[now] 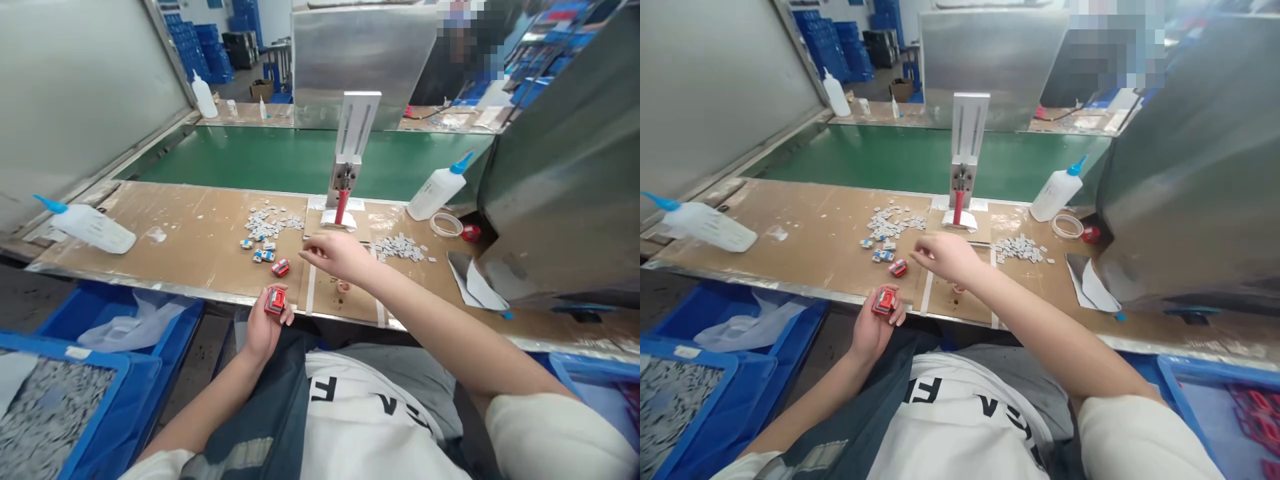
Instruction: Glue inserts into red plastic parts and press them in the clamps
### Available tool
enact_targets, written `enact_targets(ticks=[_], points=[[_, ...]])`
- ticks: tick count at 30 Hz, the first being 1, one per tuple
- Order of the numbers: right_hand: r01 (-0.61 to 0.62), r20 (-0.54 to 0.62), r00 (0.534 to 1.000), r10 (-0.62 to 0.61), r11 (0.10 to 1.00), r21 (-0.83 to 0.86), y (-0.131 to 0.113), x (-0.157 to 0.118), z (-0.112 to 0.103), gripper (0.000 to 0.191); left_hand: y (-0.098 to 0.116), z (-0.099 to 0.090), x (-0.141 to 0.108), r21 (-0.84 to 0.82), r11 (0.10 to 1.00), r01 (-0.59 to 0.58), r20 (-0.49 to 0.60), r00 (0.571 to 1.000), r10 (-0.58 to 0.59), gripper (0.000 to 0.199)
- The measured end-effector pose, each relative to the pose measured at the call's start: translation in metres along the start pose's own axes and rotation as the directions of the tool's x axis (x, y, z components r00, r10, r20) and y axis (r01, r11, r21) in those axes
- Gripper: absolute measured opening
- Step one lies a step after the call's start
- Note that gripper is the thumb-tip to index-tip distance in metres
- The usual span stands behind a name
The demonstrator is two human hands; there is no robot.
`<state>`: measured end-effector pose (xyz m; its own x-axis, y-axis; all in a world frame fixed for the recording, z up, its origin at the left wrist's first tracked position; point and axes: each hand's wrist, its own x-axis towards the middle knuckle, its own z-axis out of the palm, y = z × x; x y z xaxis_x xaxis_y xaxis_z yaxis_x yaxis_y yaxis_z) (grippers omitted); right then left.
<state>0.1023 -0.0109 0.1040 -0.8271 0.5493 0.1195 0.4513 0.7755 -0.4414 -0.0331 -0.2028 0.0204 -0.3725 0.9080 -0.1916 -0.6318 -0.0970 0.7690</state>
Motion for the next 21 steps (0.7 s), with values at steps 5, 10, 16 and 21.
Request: enact_targets(ticks=[5, 10, 16, 21], points=[[0.158, 0.223, 0.967, -0.123, 0.977, -0.143, -0.024, 0.103, 0.043, 0.030, 0.009, -0.015, -0.011, -0.078, 0.993, -0.091, -0.058, 0.995, 0.087, 0.033], [0.185, 0.326, 0.937, -0.127, 0.971, -0.153, -0.014, 0.125, 0.077, 0.033, 0.012, -0.025, -0.015, -0.074, 0.984, -0.159, -0.108, 0.983, 0.150, 0.039], [0.140, 0.175, 0.976, -0.129, 0.989, -0.054, -0.004, 0.094, 0.052, 0.029, 0.017, -0.025, -0.012, -0.017, 0.977, -0.212, -0.101, 0.973, 0.209, 0.051], [0.138, -0.138, 0.988, -0.074, 0.826, 0.546, 0.002, 0.024, 0.022, 0.029, 0.023, -0.015, -0.004, -0.030, 0.978, -0.208, -0.001, 0.978, 0.208, 0.053]])
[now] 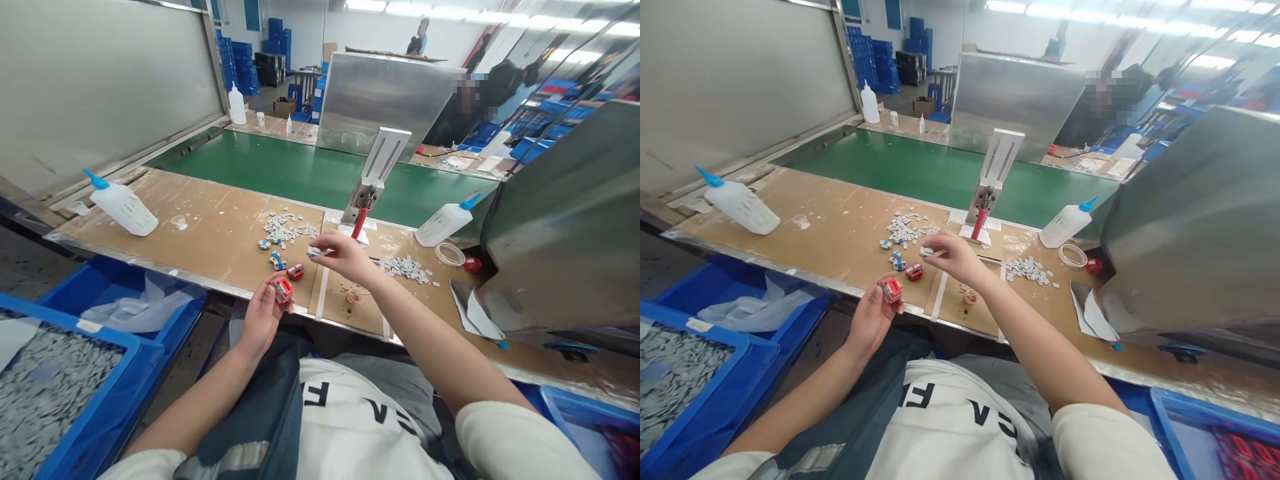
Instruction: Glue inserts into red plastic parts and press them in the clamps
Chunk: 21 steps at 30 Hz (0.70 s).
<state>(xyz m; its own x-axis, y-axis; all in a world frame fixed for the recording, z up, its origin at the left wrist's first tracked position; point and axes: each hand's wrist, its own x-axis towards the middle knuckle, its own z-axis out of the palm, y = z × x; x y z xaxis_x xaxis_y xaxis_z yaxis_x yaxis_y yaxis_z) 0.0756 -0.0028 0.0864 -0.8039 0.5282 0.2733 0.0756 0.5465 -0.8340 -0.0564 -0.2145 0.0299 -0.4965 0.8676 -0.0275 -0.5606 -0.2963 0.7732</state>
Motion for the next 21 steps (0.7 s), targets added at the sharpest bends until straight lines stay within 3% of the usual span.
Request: enact_targets(ticks=[5, 7, 10, 14, 18, 21], points=[[-0.157, -0.008, 0.984, 0.176, 0.899, 0.409, -0.015, -0.079, -0.006, 0.040, -0.005, 0.017, 0.006, -0.024, 0.995, 0.096, 0.117, 0.989, -0.093, 0.053], [-0.221, -0.024, 0.963, 0.267, 0.843, 0.490, -0.015, -0.105, -0.002, 0.044, -0.009, 0.024, 0.007, -0.008, 0.988, 0.152, 0.183, 0.972, -0.148, 0.053], [-0.195, -0.139, 0.936, 0.324, 0.804, 0.561, -0.013, -0.134, 0.004, 0.045, -0.015, 0.035, 0.006, 0.042, 0.973, 0.227, 0.271, 0.935, -0.230, 0.054], [-0.087, -0.305, 0.911, 0.276, 0.854, 0.513, -0.012, -0.158, 0.000, 0.041, -0.023, 0.053, 0.004, 0.107, 0.941, 0.321, 0.352, 0.873, -0.338, 0.057], [0.032, -0.462, 0.877, 0.128, 0.946, 0.323, -0.020, -0.176, -0.010, 0.038, -0.027, 0.075, 0.003, 0.156, 0.900, 0.407, 0.391, 0.812, -0.435, 0.060], [0.044, -0.535, 0.844, 0.042, 0.988, 0.148, -0.027, -0.189, -0.020, 0.038, -0.030, 0.090, 0.002, 0.207, 0.855, 0.476, 0.393, 0.760, -0.518, 0.055]])
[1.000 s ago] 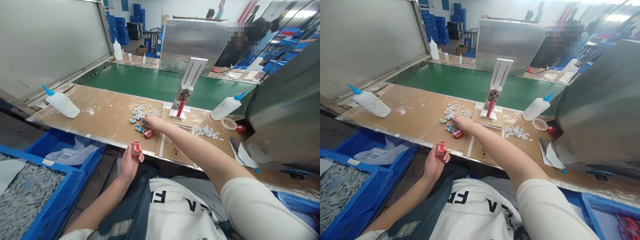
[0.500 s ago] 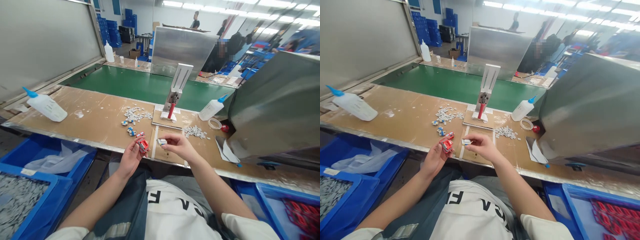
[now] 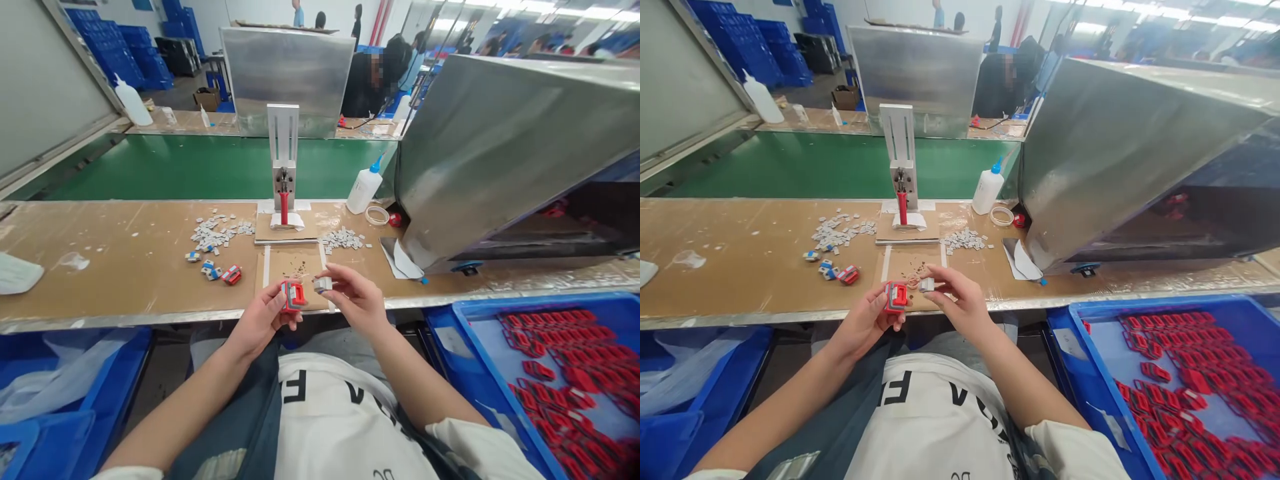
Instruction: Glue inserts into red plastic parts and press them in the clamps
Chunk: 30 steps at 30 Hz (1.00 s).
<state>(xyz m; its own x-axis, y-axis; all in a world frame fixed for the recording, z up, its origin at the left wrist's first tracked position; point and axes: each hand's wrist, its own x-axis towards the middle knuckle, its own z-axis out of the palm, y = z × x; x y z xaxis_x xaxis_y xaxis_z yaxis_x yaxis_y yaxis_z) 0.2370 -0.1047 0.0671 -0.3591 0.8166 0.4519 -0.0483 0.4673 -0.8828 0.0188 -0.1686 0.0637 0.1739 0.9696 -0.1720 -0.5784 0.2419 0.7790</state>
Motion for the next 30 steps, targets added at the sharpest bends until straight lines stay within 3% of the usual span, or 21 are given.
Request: enact_targets(ticks=[3, 6, 9, 12, 16, 24, 27, 30], points=[[0.162, 0.063, 0.986, -0.154, 0.975, -0.149, -0.007, -0.001, -0.012, 0.027, -0.002, 0.008, 0.005, 0.040, 0.997, 0.073, 0.026, 0.997, -0.074, 0.053], [0.388, 0.182, 0.917, -0.354, 0.899, -0.206, -0.009, 0.003, -0.019, 0.023, -0.006, 0.010, 0.010, 0.092, 0.987, 0.135, 0.037, 0.990, -0.139, 0.058], [0.492, 0.252, 0.863, -0.437, 0.840, -0.227, -0.009, 0.007, -0.021, 0.029, -0.008, 0.010, 0.012, 0.124, 0.975, 0.182, 0.037, 0.981, -0.188, 0.062], [0.517, 0.295, 0.844, -0.448, 0.827, -0.221, -0.007, 0.009, -0.021, 0.034, -0.007, 0.012, 0.012, 0.141, 0.970, 0.198, 0.035, 0.978, -0.205, 0.064], [0.555, 0.267, 0.822, -0.503, 0.811, -0.183, -0.004, 0.006, -0.016, 0.049, -0.003, 0.014, 0.010, 0.151, 0.969, 0.193, 0.031, 0.979, -0.200, 0.065], [0.317, 0.133, 0.945, -0.298, 0.934, -0.162, 0.001, -0.013, 0.002, 0.040, 0.000, 0.008, 0.004, 0.223, 0.973, 0.067, -0.043, 0.997, -0.059, 0.064], [0.290, 0.171, 0.953, -0.250, 0.918, -0.270, -0.006, -0.012, -0.001, 0.058, 0.006, 0.006, 0.000, 0.279, 0.960, -0.003, -0.032, 0.999, 0.012, 0.062], [0.356, 0.263, 0.925, -0.273, 0.867, -0.349, -0.013, -0.009, -0.006, 0.069, 0.014, 0.005, -0.003, 0.353, 0.935, -0.036, -0.021, 0.999, 0.046, 0.059]])
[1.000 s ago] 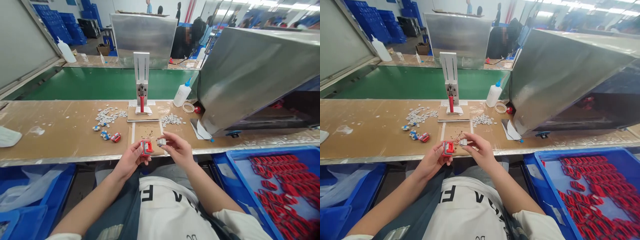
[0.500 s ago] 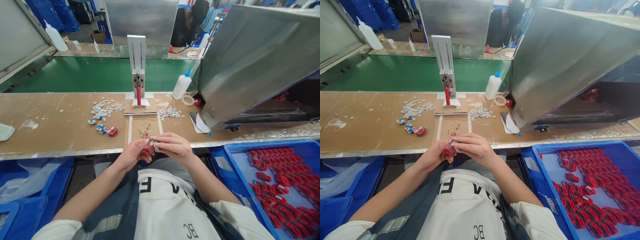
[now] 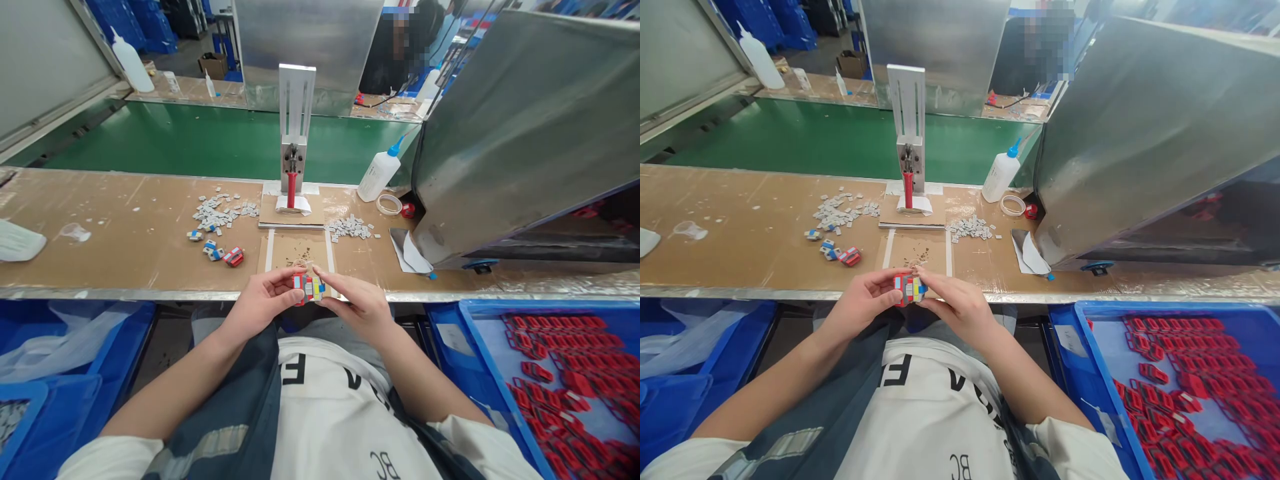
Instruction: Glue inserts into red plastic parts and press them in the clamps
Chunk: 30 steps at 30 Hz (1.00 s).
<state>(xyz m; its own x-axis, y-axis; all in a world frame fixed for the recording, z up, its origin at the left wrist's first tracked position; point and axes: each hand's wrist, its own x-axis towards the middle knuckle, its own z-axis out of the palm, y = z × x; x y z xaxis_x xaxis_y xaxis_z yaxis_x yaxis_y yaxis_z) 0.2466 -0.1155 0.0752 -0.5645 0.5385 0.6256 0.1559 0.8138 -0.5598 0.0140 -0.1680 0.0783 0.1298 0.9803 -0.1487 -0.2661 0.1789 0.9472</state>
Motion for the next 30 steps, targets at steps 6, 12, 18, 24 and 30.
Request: enact_targets(ticks=[6, 12, 18, 24, 30], points=[[0.130, 0.005, 0.991, -0.130, 0.991, -0.022, 0.006, 0.001, -0.001, 0.070, 0.002, 0.000, 0.001, 0.088, 0.996, 0.003, 0.019, 1.000, -0.005, 0.061], [0.148, 0.075, 0.986, -0.146, 0.989, -0.022, 0.015, -0.001, -0.006, 0.070, -0.003, 0.004, 0.006, 0.041, 0.999, 0.016, 0.034, 0.999, -0.018, 0.059], [-0.091, 0.027, 0.995, 0.095, 0.988, -0.121, 0.003, -0.007, 0.003, 0.091, -0.011, 0.020, 0.024, 0.018, 0.998, 0.064, -0.004, 0.998, -0.064, 0.060], [-0.291, -0.126, 0.952, 0.278, 0.952, -0.096, 0.011, -0.034, -0.020, 0.061, -0.018, 0.044, 0.034, 0.167, 0.984, 0.065, 0.191, 0.977, -0.096, 0.061], [-0.716, -0.663, 0.496, 0.560, 0.696, 0.052, 0.102, -0.121, -0.169, 0.058, -0.018, 0.001, 0.019, 0.527, 0.850, -0.006, 0.146, 0.986, -0.083, 0.037]])
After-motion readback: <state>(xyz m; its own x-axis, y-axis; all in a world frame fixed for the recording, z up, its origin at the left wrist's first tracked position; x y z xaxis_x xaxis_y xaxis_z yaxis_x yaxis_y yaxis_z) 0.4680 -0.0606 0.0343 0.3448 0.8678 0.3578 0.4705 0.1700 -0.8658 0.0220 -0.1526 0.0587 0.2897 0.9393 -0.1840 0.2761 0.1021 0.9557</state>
